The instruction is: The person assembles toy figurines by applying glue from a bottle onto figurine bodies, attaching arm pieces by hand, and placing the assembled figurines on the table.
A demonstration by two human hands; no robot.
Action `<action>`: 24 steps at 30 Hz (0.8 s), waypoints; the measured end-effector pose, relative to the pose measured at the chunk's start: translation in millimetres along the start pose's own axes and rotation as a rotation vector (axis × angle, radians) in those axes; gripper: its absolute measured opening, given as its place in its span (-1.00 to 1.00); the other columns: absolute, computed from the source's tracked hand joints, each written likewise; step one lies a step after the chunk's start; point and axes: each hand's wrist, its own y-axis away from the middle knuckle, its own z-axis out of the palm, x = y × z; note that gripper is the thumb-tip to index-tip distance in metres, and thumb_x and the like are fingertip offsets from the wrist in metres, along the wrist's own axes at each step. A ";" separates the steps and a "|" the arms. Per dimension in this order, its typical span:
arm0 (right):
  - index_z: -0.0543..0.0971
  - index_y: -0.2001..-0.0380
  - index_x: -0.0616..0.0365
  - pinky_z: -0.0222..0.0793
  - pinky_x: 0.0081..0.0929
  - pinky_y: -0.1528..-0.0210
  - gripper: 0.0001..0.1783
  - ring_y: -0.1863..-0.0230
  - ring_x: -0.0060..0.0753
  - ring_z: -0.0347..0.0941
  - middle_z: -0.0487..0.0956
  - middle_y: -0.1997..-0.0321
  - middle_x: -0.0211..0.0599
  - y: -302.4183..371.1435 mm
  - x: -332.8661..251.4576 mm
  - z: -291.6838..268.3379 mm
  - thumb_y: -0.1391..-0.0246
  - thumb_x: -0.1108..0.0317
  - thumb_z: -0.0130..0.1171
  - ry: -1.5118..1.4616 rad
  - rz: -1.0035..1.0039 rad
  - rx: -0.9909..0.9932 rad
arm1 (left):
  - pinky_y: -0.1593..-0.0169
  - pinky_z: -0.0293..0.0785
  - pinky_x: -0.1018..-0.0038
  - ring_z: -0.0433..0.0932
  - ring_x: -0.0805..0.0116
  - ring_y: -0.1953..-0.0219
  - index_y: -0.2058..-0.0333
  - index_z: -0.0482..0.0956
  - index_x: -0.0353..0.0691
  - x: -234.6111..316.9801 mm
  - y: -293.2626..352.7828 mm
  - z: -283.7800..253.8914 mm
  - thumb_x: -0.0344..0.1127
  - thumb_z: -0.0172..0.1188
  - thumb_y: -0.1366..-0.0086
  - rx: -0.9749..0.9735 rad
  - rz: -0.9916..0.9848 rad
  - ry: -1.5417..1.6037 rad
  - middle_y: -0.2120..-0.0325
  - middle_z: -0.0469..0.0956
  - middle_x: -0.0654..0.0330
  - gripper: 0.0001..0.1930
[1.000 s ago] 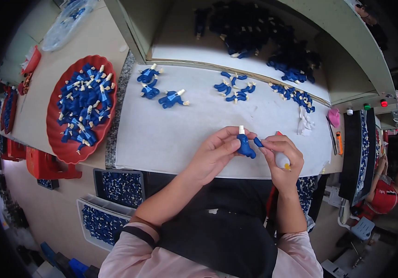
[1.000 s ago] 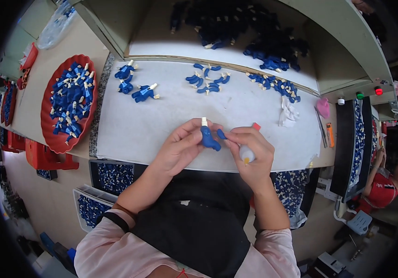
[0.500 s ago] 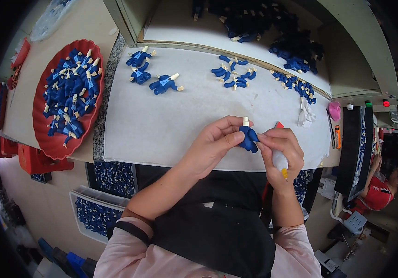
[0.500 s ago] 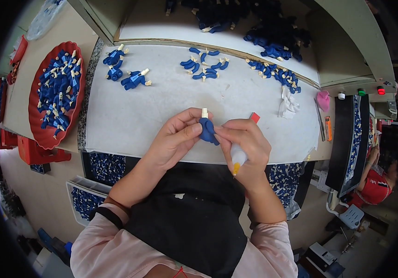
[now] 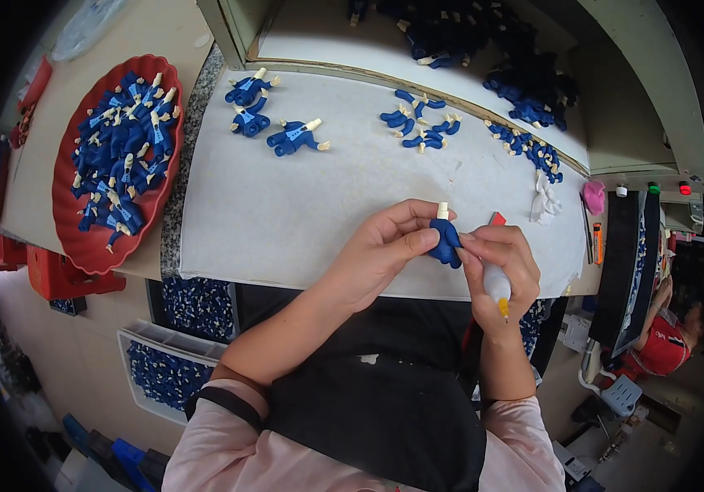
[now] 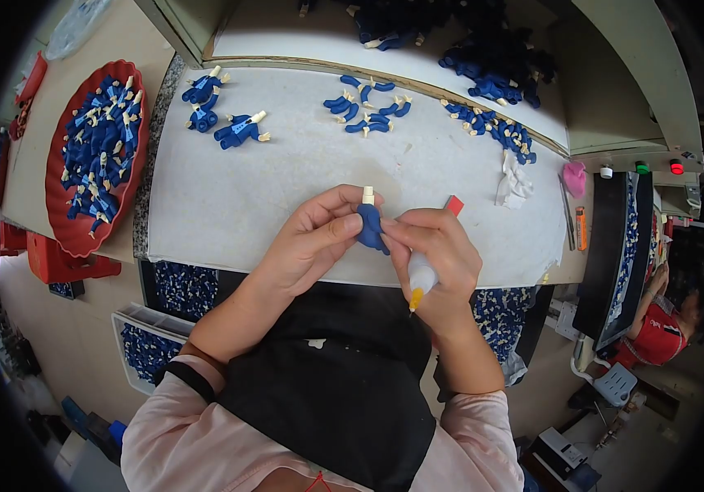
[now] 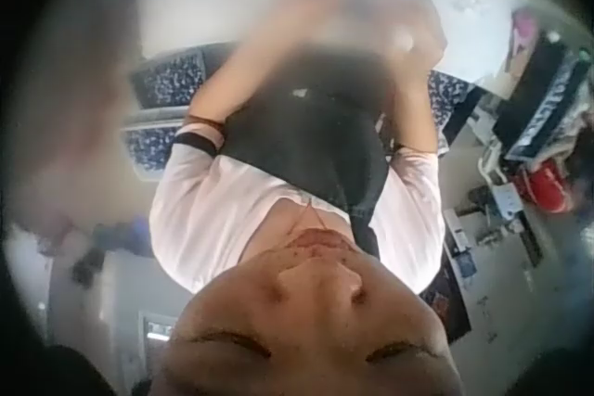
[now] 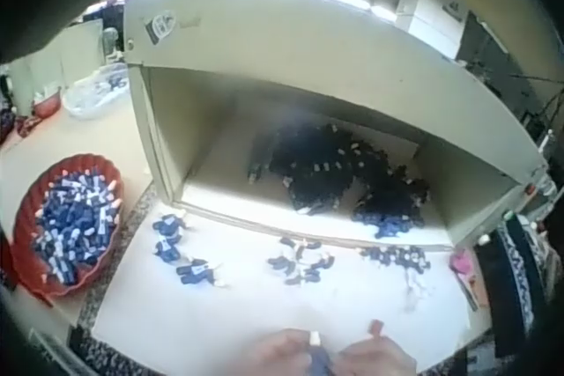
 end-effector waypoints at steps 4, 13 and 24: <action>0.53 0.48 0.22 0.30 -0.63 0.55 -0.73 0.54 -0.42 0.40 0.44 0.51 -0.23 -2.1 0.3 -0.4 0.40 0.68 0.22 0.034 -0.026 -0.023 | 0.08 0.25 0.60 0.35 0.53 0.19 0.14 0.35 -0.32 0.9 -0.9 0.1 -0.47 -0.01 -0.15 0.004 0.000 0.001 0.24 0.40 0.22 -0.74; 0.54 0.50 0.24 0.30 -0.62 0.58 -0.73 0.55 -0.39 0.40 0.45 0.54 -0.24 -7.2 1.9 -5.7 0.43 0.67 0.18 0.086 -0.084 -0.115 | 0.12 0.27 0.61 0.37 0.54 0.22 0.17 0.38 -0.31 -0.9 -1.0 -2.3 -0.49 0.01 -0.13 0.004 0.014 0.003 0.27 0.42 0.24 -0.76; 0.51 0.51 0.32 0.34 -0.57 0.55 -0.67 0.54 -0.32 0.41 0.45 0.53 -0.21 -10.6 9.8 -7.8 0.57 0.68 0.14 0.115 -0.303 -0.167 | 0.14 0.31 0.62 0.40 0.55 0.28 0.21 0.41 -0.30 -3.5 -0.1 -4.4 -0.49 0.07 -0.09 0.020 0.054 -0.061 0.34 0.45 0.25 -0.76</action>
